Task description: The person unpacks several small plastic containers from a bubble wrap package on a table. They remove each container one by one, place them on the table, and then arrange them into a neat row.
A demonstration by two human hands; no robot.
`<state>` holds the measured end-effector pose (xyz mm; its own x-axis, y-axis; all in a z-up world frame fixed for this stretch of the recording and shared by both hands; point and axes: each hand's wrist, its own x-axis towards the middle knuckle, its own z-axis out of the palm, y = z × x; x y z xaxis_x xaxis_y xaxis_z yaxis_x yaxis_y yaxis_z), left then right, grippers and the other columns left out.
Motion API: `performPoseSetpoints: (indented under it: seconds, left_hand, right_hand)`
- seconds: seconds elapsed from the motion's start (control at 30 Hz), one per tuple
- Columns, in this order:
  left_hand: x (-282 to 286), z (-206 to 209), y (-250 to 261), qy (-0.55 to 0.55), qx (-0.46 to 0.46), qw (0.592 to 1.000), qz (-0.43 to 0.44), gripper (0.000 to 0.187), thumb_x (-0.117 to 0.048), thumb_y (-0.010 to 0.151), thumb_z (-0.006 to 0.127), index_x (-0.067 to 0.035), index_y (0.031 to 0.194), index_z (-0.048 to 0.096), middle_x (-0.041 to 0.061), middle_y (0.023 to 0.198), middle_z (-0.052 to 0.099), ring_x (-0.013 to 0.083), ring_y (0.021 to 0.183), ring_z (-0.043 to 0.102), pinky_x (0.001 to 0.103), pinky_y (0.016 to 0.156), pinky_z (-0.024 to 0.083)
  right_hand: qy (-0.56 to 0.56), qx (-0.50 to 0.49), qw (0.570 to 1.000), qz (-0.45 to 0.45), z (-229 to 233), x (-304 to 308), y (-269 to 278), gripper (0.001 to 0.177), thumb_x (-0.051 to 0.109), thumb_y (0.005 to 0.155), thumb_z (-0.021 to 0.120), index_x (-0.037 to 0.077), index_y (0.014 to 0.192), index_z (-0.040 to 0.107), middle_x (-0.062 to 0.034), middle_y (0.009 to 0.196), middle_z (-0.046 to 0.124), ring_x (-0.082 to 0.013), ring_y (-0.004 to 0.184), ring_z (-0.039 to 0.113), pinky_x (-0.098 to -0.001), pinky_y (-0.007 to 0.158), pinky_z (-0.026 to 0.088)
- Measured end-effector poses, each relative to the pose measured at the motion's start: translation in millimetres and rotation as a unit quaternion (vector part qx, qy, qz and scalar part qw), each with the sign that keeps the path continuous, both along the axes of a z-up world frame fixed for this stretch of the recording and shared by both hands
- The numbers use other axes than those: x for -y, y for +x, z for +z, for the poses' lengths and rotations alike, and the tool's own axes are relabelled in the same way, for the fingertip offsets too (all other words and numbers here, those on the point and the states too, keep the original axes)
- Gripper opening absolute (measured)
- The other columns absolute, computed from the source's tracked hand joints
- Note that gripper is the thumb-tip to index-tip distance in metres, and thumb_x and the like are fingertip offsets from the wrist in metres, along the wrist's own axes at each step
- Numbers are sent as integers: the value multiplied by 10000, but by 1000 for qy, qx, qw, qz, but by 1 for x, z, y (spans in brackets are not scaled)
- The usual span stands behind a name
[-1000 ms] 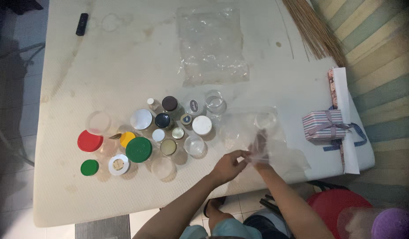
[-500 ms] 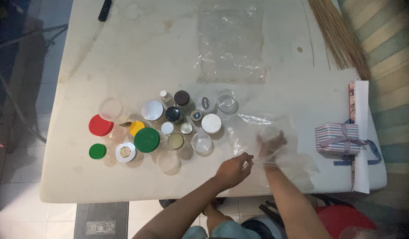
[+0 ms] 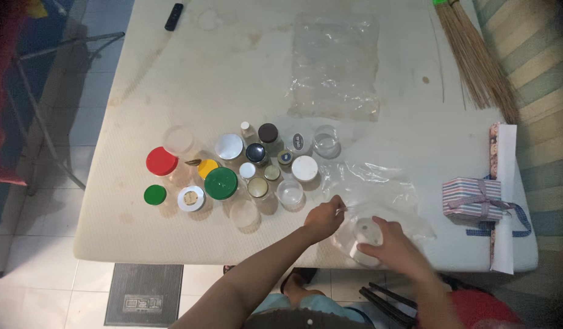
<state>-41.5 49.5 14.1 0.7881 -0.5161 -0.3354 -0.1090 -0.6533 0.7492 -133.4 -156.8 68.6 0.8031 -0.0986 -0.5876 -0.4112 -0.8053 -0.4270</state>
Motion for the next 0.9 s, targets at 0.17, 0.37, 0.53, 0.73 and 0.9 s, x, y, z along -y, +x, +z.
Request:
performPoseSetpoints:
  seconds: [0.17,0.37,0.53,0.73,0.9]
  left_hand:
    - [-16,-19,-11,-6,-1,991,-136,241,-241,940,604,-144,1157,645,157,1119,730,358,1042,699,510,882,542]
    - [-28,-11,-50,17,-28,948,-316,282,-249,915,637,-182,1189,648,134,1139,730,340,1071,695,503,906,533]
    - [-39,6,-66,-8,-86,920,-382,349,-283,864,660,-204,1203,644,113,1147,745,320,1064,706,485,894,536]
    - [-50,28,-72,-55,-120,922,-365,354,-271,810,641,-169,1148,669,103,1157,743,324,1059,699,465,879,538]
    - [-43,59,-47,-37,-114,938,-324,305,-268,884,565,-133,1145,647,162,922,752,357,879,742,493,815,549]
  right_hand:
    - [144,117,982,22,70,-5,59,994,562,730,794,108,1528,411,-220,1482,464,-375,1370,514,-468,1117,442]
    - [62,260,962,-55,-39,-43,177,1076,558,782,874,32,1527,304,-287,1488,337,-479,1362,447,-504,1107,426]
    - [14,141,980,-143,-137,-60,207,1054,435,724,881,106,1510,260,-234,1481,324,-475,1278,530,-530,1036,497]
    - [-19,149,987,-59,-208,-58,197,1032,437,719,874,79,1482,278,-234,1495,306,-468,1268,552,-496,1049,520]
    - [0,267,964,-14,-213,-30,192,963,492,849,828,11,1484,288,-333,1536,165,-504,1422,296,-512,1080,422]
